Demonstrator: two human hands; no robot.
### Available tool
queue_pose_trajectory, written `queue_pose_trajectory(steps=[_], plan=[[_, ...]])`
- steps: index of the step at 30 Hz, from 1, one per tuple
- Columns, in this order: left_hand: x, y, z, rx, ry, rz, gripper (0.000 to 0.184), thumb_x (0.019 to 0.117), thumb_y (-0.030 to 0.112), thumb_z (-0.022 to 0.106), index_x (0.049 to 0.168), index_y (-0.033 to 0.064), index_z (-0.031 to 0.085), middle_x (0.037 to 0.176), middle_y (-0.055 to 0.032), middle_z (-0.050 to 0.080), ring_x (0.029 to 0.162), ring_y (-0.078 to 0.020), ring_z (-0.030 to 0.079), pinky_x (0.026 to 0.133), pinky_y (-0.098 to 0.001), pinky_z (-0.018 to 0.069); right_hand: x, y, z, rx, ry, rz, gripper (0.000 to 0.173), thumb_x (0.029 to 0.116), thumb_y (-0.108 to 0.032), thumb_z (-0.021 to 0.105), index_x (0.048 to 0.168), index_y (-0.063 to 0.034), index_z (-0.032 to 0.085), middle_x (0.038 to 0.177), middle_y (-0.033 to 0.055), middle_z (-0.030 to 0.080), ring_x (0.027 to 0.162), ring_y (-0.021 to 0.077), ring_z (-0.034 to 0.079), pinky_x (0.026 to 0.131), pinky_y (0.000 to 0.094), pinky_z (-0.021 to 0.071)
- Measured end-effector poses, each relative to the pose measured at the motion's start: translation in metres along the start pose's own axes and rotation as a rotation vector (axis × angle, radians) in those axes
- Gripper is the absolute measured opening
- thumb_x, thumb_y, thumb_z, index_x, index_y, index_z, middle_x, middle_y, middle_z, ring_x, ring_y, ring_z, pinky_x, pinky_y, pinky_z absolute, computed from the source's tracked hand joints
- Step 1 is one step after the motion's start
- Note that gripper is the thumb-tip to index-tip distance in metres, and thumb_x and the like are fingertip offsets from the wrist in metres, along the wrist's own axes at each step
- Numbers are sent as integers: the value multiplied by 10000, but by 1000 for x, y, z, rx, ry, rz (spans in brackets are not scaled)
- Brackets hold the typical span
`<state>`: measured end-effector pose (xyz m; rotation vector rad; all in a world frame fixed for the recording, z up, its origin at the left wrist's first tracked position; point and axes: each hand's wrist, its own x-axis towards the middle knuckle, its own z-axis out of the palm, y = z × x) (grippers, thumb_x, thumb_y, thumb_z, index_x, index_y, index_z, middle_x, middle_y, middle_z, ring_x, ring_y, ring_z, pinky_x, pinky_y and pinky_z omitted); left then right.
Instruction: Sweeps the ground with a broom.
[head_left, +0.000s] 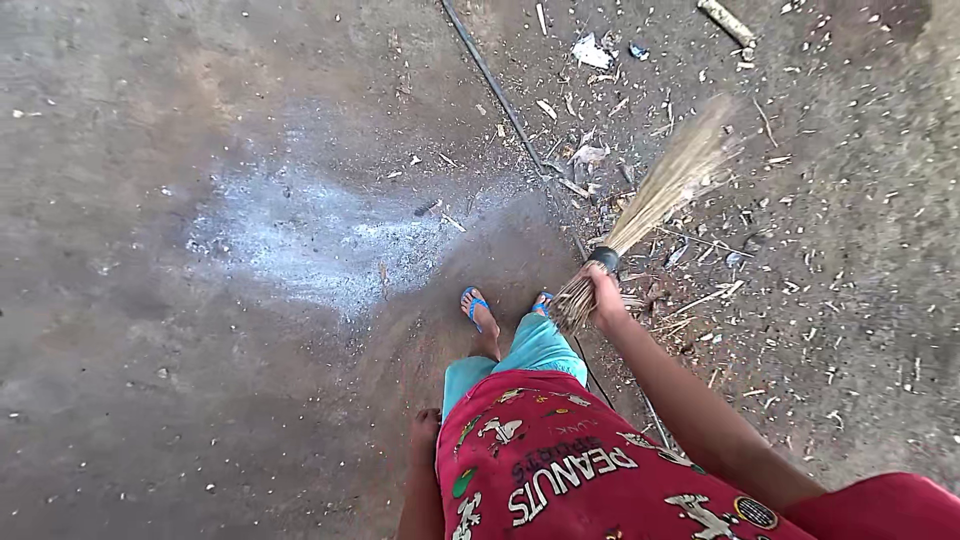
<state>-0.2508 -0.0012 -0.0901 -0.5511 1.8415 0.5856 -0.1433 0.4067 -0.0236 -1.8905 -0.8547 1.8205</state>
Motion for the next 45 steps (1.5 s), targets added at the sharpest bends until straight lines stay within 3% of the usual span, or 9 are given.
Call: queue_pose_trajectory(steps=[2,8,12,20,26,31,37,40,45], plan=[[24,-32,5,111,20,136,381,1090,233,486,1214,-90,646,1138,-308,672,1079,-411,654,973,-573,496,-30,19,21,101,-226,205,173,989,-159,393,1024,-57,529,799,105,641,652,210,642,590,389,567],[5,29,4,67,-12,295,339,1100,181,457,1220,-92,619,1133,-252,662,1036,-290,641,969,-476,500,-55,83,73,198,-1127,828,387,1008,-354,312,964,-94,596,851,65,681,670,166,664,597,317,575],[-7,65,-5,35,14,268,351,1109,176,398,1267,-71,592,1112,-211,681,918,-245,674,821,-428,552,-61,109,123,-25,-1308,864,429,1066,-333,284,902,-79,588,753,55,661,589,138,647,533,271,564],[-10,92,-8,20,-20,270,325,1118,174,371,1274,-21,579,1074,-141,690,830,-192,649,694,-362,512,47,16,36,-281,-736,442,206,1033,-262,456,1062,-117,599,812,15,652,639,106,630,569,258,541],[7,73,7,62,-93,147,341,1117,186,402,1297,-53,566,1116,-191,671,903,-219,649,822,-378,523,92,-57,-29,-230,45,128,167,956,-265,567,1055,-130,575,818,11,647,676,102,634,586,292,547],[1,76,5,14,-74,162,348,1120,214,398,1292,-26,582,1116,-163,686,872,-209,654,783,-384,526,65,-28,-10,-356,351,21,840,852,-283,790,1499,3,336,1307,214,577,1120,302,628,906,495,554],[5,74,11,-62,-75,175,338,1114,197,405,1288,-31,583,1123,-170,688,892,-220,680,799,-391,552,-20,15,37,-289,-400,335,164,1035,-175,454,1057,-64,573,830,65,660,671,157,654,612,327,582],[-4,65,9,-132,-71,170,338,1117,179,386,1300,-47,559,1124,-181,672,880,-215,662,785,-380,542,-31,40,68,-64,-1005,747,326,1033,-274,320,1067,-86,585,917,66,672,692,148,668,611,293,591],[-27,36,-7,-228,28,146,356,1119,174,361,1305,-47,570,1102,-177,689,848,-207,652,706,-374,521,-71,94,162,-344,-1324,923,319,1075,-298,337,1035,-89,576,879,47,681,658,114,658,587,254,572]])
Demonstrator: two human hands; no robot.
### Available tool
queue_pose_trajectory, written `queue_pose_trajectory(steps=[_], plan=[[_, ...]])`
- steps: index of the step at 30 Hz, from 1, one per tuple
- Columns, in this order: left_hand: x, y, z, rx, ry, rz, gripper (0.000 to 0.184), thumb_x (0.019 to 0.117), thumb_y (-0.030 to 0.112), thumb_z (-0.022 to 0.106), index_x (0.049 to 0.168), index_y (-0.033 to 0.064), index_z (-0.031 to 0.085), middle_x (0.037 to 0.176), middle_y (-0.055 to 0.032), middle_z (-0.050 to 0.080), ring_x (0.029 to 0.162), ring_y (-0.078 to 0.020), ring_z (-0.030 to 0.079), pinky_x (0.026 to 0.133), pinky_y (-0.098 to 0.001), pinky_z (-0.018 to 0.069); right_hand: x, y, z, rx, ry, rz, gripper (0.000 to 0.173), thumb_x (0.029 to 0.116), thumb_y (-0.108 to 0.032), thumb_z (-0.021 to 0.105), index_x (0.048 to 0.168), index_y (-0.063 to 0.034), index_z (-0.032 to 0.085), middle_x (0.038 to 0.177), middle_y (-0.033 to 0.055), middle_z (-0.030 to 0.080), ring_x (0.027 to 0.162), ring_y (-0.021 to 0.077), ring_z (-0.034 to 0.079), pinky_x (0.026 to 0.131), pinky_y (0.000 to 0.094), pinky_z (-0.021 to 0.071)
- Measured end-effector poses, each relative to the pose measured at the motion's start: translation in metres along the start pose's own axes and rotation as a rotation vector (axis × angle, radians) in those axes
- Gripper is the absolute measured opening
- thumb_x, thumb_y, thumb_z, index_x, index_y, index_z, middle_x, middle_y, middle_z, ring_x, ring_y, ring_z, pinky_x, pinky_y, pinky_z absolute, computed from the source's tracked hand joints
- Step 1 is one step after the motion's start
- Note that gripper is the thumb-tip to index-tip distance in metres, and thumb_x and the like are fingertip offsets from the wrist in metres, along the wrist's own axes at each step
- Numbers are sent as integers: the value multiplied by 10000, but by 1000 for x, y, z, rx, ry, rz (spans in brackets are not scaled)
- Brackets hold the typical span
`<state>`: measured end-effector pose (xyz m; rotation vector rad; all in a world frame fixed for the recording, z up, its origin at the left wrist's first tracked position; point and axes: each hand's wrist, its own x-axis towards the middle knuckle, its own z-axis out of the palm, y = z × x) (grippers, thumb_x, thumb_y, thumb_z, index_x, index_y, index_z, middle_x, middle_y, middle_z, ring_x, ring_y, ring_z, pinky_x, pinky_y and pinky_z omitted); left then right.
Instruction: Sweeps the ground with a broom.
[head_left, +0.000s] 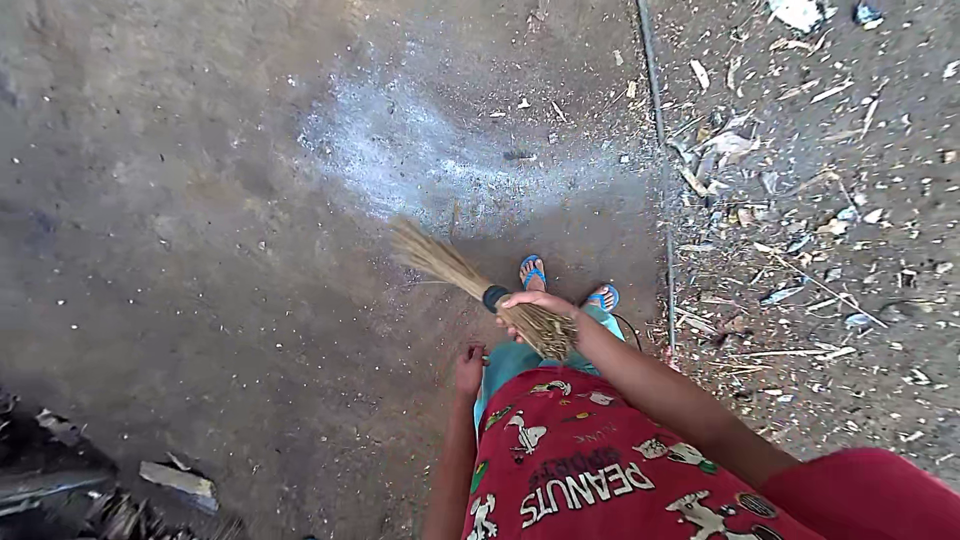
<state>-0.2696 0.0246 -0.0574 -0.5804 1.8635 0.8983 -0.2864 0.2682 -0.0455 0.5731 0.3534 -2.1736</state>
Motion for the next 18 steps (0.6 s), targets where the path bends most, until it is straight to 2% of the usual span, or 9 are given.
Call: queue_pose_trajectory(steps=[2,4,6,9,11,13,15,16,18], plan=[[-8,-12,-10,-39,59,-52,360,1126,189,361,1298,-43,576,1106,-178,688,859,-212,650,715,-384,515,28,-13,0,-37,-11,39,336,1083,-326,348,1019,-88,577,841,41,662,645,110,652,581,249,570],[-17,-28,-17,-77,110,-108,358,1126,192,360,1299,-34,577,1106,-173,688,856,-213,649,709,-384,511,31,-31,-7,-65,78,14,320,1073,-346,354,1011,-113,564,815,22,639,641,100,632,579,246,554],[-22,-40,-21,-127,153,-142,354,1126,185,351,1292,-37,571,1110,-186,686,857,-233,653,696,-396,513,15,-56,-22,-25,285,-56,247,1049,-330,409,1039,-127,549,800,9,606,640,99,610,579,255,541],[-17,-56,-17,-169,160,-213,374,1131,194,341,1310,-48,563,1151,-218,681,895,-269,658,726,-425,518,-32,-89,-47,9,757,-242,213,978,-290,572,1069,-99,592,785,27,632,630,134,627,578,318,559],[-14,-61,-11,-160,87,-296,399,1134,212,340,1345,-62,537,1223,-260,647,1000,-326,644,827,-487,512,-66,-100,-54,-76,1051,-292,309,913,-290,671,1131,-76,622,865,48,667,703,153,656,631,353,573],[-8,-54,-1,-98,4,-303,402,1131,205,354,1355,-80,529,1238,-279,635,1038,-339,645,885,-491,517,-85,-103,-39,-227,1281,-279,422,885,-235,735,1211,-2,603,1015,151,652,865,247,636,765,467,539],[5,-38,10,-20,-35,-234,401,1128,210,376,1328,-89,552,1220,-287,639,1057,-341,649,933,-493,515,-85,-92,-21,-313,1358,-241,713,870,-220,783,1429,49,430,1251,280,598,1113,385,614,932,575,511],[11,-30,15,12,-36,-181,394,1123,214,397,1296,-90,577,1205,-291,638,1073,-351,639,959,-511,505,-78,-81,-16,-341,1363,-209,858,856,-240,801,1504,37,313,1325,294,562,1196,400,591,985,571,498],[25,-9,24,38,-32,-64,382,1110,215,424,1244,-85,620,1189,-287,650,1105,-360,635,998,-535,489,-59,-52,-12,-364,1316,-181,993,834,-295,819,1550,14,204,1376,276,537,1240,365,583,1020,531,500]])
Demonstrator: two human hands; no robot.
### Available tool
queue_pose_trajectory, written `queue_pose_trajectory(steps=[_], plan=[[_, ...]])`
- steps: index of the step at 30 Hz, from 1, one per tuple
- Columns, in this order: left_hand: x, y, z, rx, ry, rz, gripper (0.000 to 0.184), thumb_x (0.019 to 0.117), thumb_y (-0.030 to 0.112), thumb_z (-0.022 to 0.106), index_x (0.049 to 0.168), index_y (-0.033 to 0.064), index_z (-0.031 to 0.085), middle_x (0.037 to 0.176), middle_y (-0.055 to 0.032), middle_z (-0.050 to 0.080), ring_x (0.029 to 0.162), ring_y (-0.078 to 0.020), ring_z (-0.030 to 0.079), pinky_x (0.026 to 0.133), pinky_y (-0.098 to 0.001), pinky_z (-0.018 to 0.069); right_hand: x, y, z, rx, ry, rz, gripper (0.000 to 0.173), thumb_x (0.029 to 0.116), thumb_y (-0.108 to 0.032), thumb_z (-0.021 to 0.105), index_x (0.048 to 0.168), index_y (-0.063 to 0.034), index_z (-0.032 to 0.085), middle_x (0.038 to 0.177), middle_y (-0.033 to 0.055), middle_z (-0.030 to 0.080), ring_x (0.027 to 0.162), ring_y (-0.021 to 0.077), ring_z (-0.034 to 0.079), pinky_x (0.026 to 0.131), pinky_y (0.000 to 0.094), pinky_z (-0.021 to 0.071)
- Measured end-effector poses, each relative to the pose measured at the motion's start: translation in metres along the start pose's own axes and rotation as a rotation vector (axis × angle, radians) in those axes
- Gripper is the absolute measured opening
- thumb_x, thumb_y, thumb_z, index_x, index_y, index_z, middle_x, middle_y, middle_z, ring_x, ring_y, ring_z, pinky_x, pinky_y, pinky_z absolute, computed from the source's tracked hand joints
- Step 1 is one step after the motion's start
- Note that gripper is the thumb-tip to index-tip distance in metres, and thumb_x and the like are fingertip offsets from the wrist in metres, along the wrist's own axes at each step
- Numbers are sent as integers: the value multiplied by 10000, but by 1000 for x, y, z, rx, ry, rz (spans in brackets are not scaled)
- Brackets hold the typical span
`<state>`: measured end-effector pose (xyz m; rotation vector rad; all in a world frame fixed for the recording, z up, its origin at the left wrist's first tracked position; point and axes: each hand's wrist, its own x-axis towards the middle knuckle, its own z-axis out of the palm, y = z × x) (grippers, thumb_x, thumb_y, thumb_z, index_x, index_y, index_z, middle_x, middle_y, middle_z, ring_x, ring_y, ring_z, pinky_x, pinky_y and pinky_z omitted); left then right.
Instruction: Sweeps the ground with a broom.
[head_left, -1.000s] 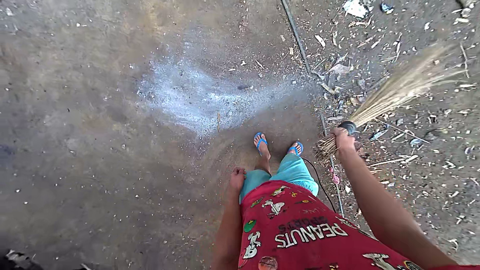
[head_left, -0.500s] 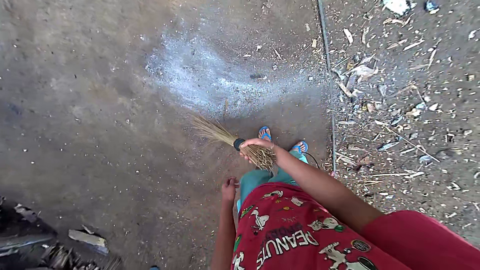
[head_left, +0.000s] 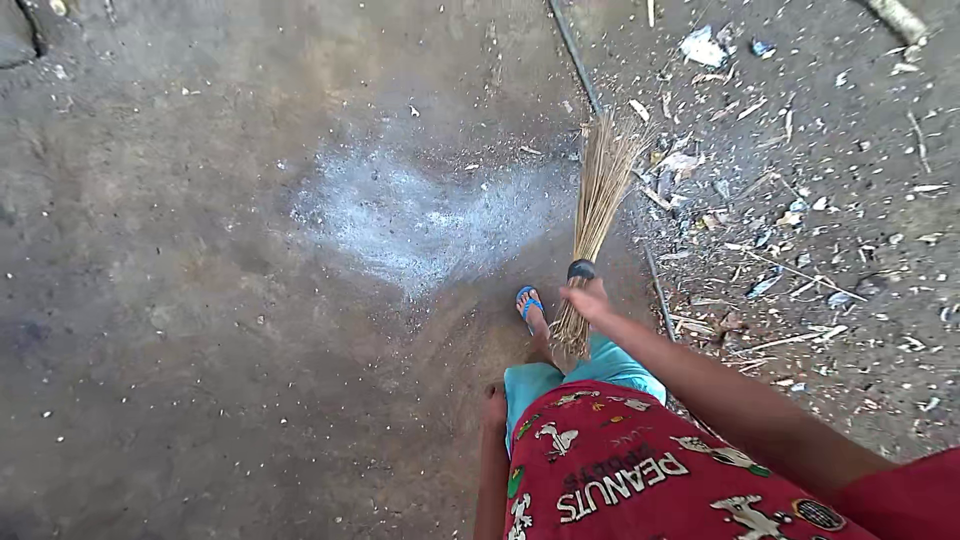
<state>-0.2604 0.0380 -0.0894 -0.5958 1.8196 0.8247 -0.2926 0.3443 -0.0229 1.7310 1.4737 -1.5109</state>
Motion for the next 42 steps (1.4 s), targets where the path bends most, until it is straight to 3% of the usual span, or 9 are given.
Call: queue_pose_trajectory(steps=[3,6,10,16,21,28,33,36,42], plan=[[7,51,8,-49,-52,109,386,1125,210,363,1294,-67,572,1158,-223,672,976,-285,667,843,-468,544,-32,19,21,68,-199,-7,802,835,-216,798,1468,11,360,1278,230,595,1129,306,630,961,494,530],[4,86,6,-67,-55,192,371,1124,192,336,1299,-42,565,1118,-173,686,886,-231,656,721,-407,520,-45,30,28,198,-505,27,303,925,-154,688,1177,-9,604,939,107,680,761,191,677,700,380,594],[-2,97,-5,-78,1,236,341,1122,170,342,1273,-36,568,1076,-153,688,835,-196,647,680,-362,505,-25,27,44,298,-812,111,142,993,-184,575,999,-54,630,823,66,695,613,166,661,545,331,573],[3,42,-22,-26,63,22,368,1129,181,352,1305,-60,567,1131,-223,673,890,-273,641,746,-446,510,57,-14,27,412,-313,29,218,929,-147,699,1091,-6,657,919,105,690,791,185,666,737,373,568],[3,6,-21,-92,116,-14,361,1126,189,379,1292,-65,574,1130,-235,673,876,-288,644,740,-468,517,91,-65,-61,511,267,175,786,791,-236,834,1413,50,448,1306,264,571,1164,378,588,925,564,520],[12,26,11,-336,80,78,371,1109,190,405,1272,-98,572,1143,-257,656,959,-317,664,854,-494,547,70,-24,-158,268,577,56,706,899,-330,744,1425,46,460,1354,239,555,1188,337,587,939,512,520],[6,33,53,-405,22,78,405,1099,258,444,1316,-52,587,1258,-243,645,1143,-317,651,1001,-479,522,32,11,-183,95,375,-111,452,968,-301,631,1295,2,552,1103,162,615,916,234,598,778,453,525],[0,25,82,-356,41,58,423,1096,277,428,1302,-44,612,1301,-261,630,1251,-363,600,1082,-539,455,15,6,-187,-19,49,-214,193,1050,-274,432,1003,-134,556,723,-38,584,593,39,569,529,246,498],[-40,-1,165,-697,272,58,356,1090,188,453,1269,-81,603,1257,-276,631,1194,-344,616,1061,-493,465,21,-4,-175,-157,-367,-119,193,1024,-240,438,988,-95,560,731,35,639,594,129,634,520,301,550]])
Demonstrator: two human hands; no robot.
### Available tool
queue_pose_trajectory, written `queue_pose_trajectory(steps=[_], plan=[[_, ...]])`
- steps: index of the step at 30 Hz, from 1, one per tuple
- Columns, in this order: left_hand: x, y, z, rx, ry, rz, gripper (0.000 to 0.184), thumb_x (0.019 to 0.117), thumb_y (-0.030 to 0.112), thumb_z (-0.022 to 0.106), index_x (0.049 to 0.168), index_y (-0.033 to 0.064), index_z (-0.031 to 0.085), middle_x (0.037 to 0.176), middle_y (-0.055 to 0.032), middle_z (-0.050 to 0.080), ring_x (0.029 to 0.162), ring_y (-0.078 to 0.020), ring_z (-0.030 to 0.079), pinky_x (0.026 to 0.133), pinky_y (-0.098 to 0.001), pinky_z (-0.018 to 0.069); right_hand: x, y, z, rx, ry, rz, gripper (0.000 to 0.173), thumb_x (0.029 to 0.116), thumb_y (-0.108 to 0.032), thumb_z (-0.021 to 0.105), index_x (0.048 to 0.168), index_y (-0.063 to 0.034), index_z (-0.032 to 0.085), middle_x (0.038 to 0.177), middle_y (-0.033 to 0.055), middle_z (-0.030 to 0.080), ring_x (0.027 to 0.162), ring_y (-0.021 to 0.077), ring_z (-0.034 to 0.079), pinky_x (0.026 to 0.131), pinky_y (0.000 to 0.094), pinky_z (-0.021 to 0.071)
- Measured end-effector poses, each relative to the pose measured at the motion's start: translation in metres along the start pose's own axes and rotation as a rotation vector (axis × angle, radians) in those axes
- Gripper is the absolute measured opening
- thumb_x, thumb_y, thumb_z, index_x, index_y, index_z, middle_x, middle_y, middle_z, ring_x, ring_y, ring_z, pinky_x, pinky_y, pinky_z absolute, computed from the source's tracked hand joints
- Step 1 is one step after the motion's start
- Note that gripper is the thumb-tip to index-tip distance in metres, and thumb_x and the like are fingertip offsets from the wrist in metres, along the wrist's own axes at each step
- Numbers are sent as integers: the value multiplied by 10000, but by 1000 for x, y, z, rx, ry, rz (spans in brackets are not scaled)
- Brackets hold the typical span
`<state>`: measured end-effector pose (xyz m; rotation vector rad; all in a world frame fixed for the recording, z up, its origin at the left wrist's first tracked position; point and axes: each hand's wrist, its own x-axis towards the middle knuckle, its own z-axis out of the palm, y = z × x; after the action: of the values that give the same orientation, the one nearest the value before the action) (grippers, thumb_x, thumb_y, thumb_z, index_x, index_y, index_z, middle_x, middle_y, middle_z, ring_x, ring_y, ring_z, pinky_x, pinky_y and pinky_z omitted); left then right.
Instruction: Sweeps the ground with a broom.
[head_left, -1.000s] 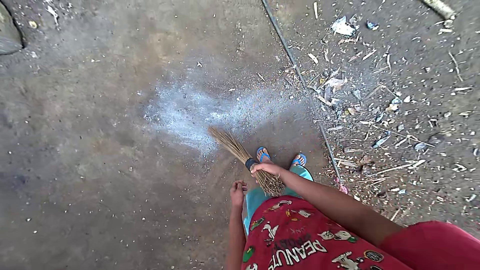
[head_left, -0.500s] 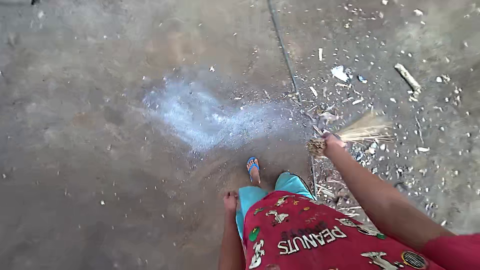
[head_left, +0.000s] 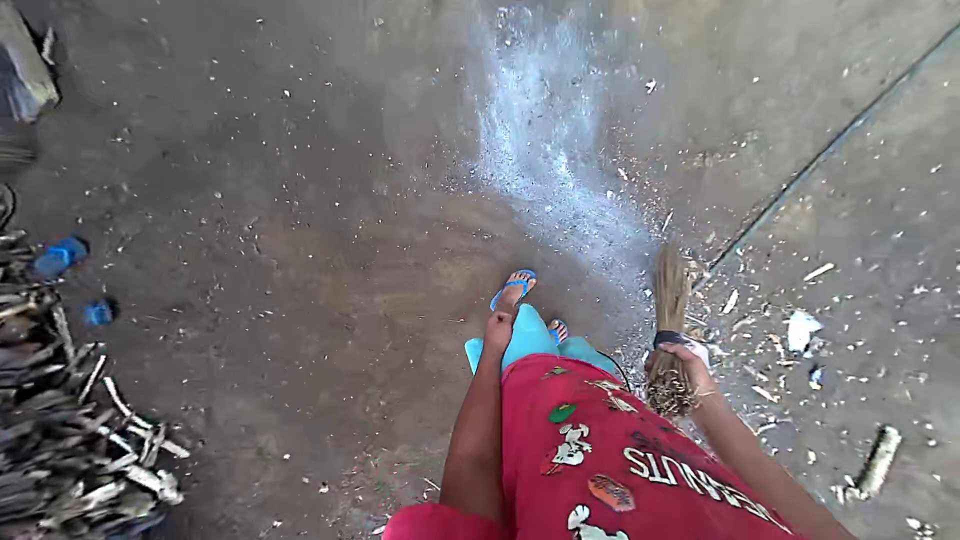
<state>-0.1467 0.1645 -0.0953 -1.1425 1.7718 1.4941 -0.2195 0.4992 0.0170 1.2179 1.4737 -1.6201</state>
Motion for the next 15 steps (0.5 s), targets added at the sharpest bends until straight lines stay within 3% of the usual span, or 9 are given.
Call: queue_pose_trajectory(steps=[3,6,11,15], plan=[[-30,-47,8,-130,113,-31,351,1090,183,451,1260,-81,610,1219,-272,644,1149,-340,626,1033,-499,477,3,2,10,-71,-101,32,137,1011,-217,497,1039,-100,564,777,47,643,620,154,639,540,323,557],[-65,-85,11,-224,157,-175,347,1102,212,439,1237,-57,612,1155,-226,677,1035,-294,675,942,-471,537,-3,2,23,-93,-118,77,138,996,-187,531,1043,-68,583,810,90,667,612,180,646,519,339,556],[-117,-126,13,-11,68,-346,408,1114,225,424,1297,-100,590,1290,-308,613,1233,-398,590,1075,-533,439,2,9,39,-121,-201,149,132,1007,-181,514,1041,-64,567,797,92,652,595,182,634,507,328,546],[-78,-189,19,310,-151,-504,451,1103,281,471,1338,-89,576,1405,-284,568,1327,-385,547,1123,-508,414,11,-3,43,-32,-345,252,261,1059,-249,380,966,-70,545,736,73,629,575,167,632,511,304,548]])
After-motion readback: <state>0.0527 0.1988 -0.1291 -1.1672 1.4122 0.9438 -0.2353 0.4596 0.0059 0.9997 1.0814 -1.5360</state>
